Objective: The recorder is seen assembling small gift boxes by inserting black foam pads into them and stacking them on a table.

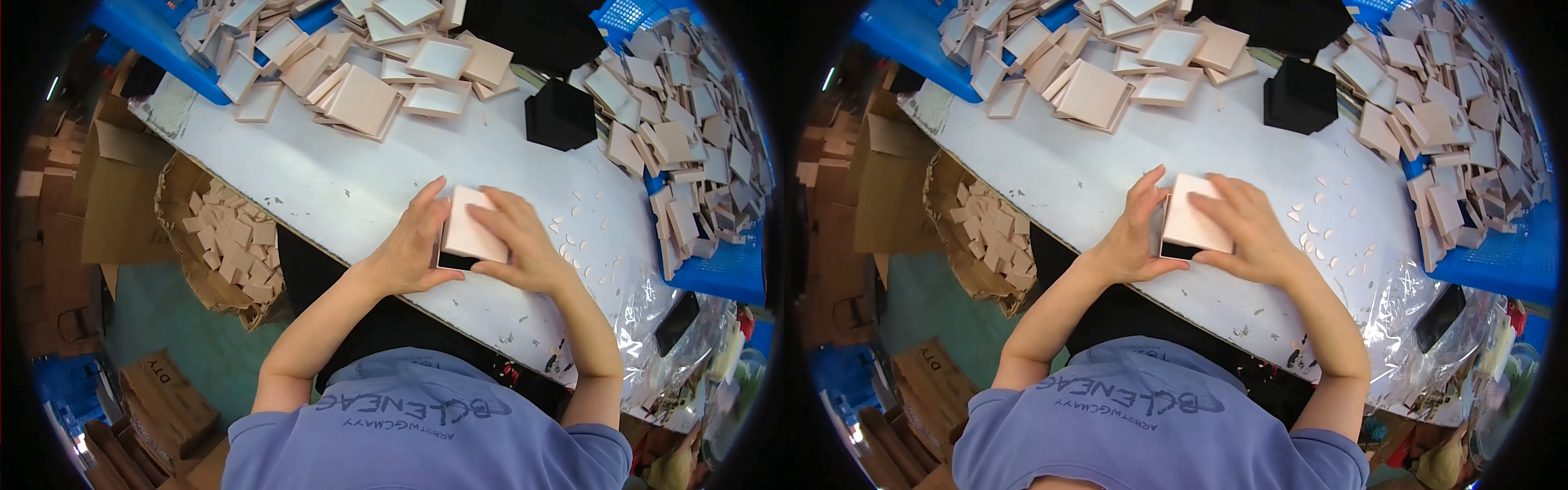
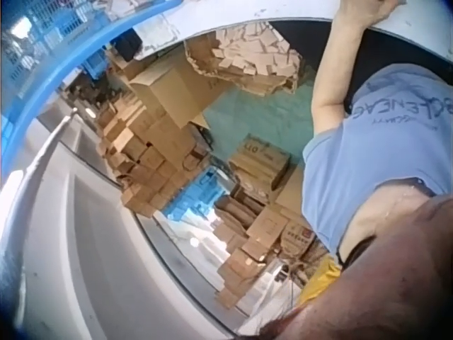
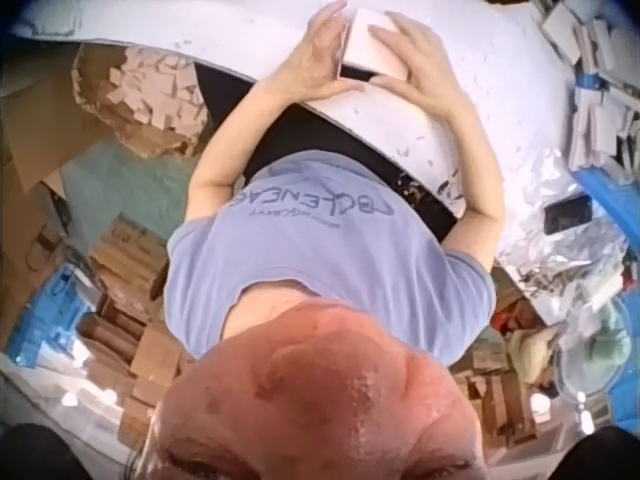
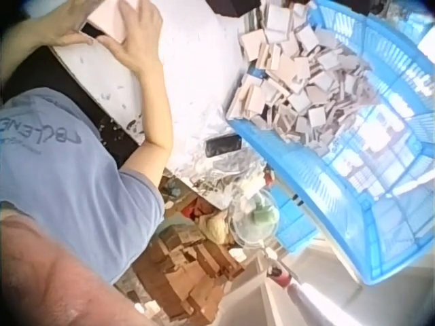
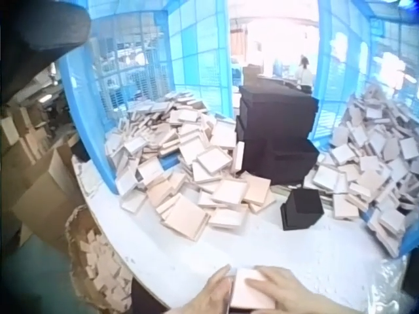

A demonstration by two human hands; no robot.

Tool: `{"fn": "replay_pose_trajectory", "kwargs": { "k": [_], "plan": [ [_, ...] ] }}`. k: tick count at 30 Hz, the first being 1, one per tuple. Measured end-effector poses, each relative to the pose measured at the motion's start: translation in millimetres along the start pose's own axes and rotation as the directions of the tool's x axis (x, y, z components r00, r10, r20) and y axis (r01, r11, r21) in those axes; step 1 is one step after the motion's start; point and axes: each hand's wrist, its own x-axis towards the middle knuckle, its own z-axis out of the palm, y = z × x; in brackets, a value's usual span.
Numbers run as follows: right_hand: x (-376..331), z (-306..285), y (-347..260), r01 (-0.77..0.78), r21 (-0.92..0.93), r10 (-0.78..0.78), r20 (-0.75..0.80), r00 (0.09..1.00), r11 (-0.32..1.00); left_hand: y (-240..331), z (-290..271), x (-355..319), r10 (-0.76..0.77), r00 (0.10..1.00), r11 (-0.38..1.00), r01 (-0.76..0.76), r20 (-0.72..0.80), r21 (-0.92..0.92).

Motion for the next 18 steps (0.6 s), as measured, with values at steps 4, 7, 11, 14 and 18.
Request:
{"fn": "replay_pose_trajectory", "kwargs": {
  "k": [4, 7, 11, 14, 18],
  "plan": [
    [12.6, -3.1, -16.5, 0.148, -0.153, -0.133, 0.102, 0.986, 0.977, -4.8, -2.0, -3.6, -0.014, 1.0, 1.0, 0.015, 0.011, -0.02],
    [10.0, -2.8, -16.1, 0.157, -0.202, -0.137, 0.111, 0.984, 0.967, 0.6, -6.4, 3.0, -0.003, 0.998, 0.998, -0.001, 0.056, 0.06],
    [1.7, 10.4, -9.1, 0.129, -0.226, -0.112, 0.085, 0.99, 0.966, 14.2, -9.5, 8.5, -0.149, 0.962, 0.953, 0.077, 0.23, 0.294],
    [-2.8, 12.4, -10.9, 0.083, -0.244, -0.057, 0.114, 0.992, 0.966, 19.1, -29.2, 16.2, -0.192, 0.923, 0.91, 0.04, 0.335, 0.413],
    [-1.9, -3.3, -11.6, 0.035, -0.198, -0.004, 0.157, 0.988, 0.98, -20.5, -90.1, 55.7, -0.136, 0.957, 0.846, -0.022, 0.257, 0.532]
  ]
}}
